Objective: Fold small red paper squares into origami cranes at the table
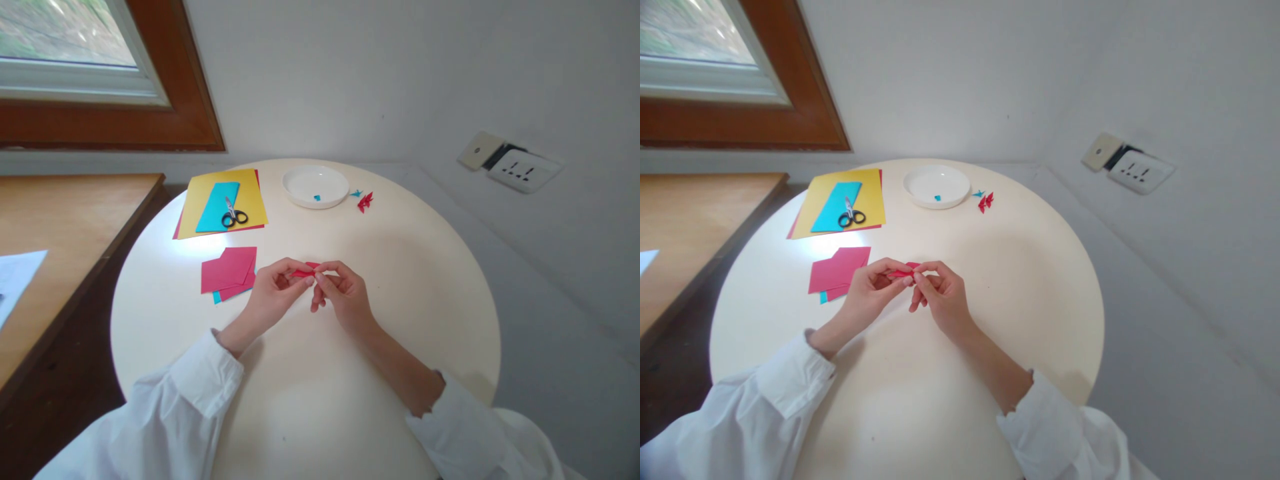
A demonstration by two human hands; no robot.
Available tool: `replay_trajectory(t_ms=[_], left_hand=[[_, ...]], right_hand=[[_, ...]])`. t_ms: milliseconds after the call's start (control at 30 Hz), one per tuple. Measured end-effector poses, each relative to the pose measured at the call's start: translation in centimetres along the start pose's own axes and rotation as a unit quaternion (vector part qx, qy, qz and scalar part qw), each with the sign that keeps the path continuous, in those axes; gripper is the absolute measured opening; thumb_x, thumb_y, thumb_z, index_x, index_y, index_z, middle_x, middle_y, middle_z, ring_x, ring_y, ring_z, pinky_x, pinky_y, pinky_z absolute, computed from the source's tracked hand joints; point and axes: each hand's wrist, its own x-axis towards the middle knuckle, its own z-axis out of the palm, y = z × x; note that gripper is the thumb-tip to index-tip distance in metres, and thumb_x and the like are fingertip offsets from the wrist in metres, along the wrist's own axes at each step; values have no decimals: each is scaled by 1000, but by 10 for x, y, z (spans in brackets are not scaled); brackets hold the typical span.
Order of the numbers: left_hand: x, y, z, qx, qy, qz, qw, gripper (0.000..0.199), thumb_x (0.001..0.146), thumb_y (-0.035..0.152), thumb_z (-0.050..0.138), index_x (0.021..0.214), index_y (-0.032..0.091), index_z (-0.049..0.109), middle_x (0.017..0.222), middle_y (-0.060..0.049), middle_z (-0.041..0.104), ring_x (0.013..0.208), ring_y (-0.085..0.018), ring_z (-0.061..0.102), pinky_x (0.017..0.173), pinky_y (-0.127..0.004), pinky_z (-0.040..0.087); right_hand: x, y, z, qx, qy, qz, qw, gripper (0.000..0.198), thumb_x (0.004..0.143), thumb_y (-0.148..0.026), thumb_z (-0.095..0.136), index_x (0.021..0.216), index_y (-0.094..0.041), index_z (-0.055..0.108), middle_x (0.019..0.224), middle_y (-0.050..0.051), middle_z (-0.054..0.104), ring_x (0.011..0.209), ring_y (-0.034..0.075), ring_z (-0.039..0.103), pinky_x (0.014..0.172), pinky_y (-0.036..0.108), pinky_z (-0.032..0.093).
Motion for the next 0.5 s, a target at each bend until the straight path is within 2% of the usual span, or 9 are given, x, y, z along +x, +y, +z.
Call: replay_trajectory(t_ms=[233,367,500], left_hand=[[0,0,0,2,10,-5,1000,24,68,37,71,75,14,64,69,-5,70,56,-13,63,49,-23,48],[-1,1,2,-24,-16,-4,1000,25,71,40,68,73,16,61,56,-1,65,51,-15,62,48,-25,48],[-2,1,2,-32,-28,0,999,25,74,40,66,71,16,60,53,0,63,51,-15,62,49,-26,48]], right_hand=[[0,0,1,-6,1,9,1000,31,70,-49,66,77,-21,55,43,-8,55,36,10,53,42,23,35],[-1,0,2,-11,6,6,1000,30,72,-48,64,76,-20,54,43,-8,55,36,10,53,41,23,35],[-1,0,3,-16,5,-1,1000,29,74,-47,63,75,-20,54,43,-8,54,36,9,53,41,23,35]])
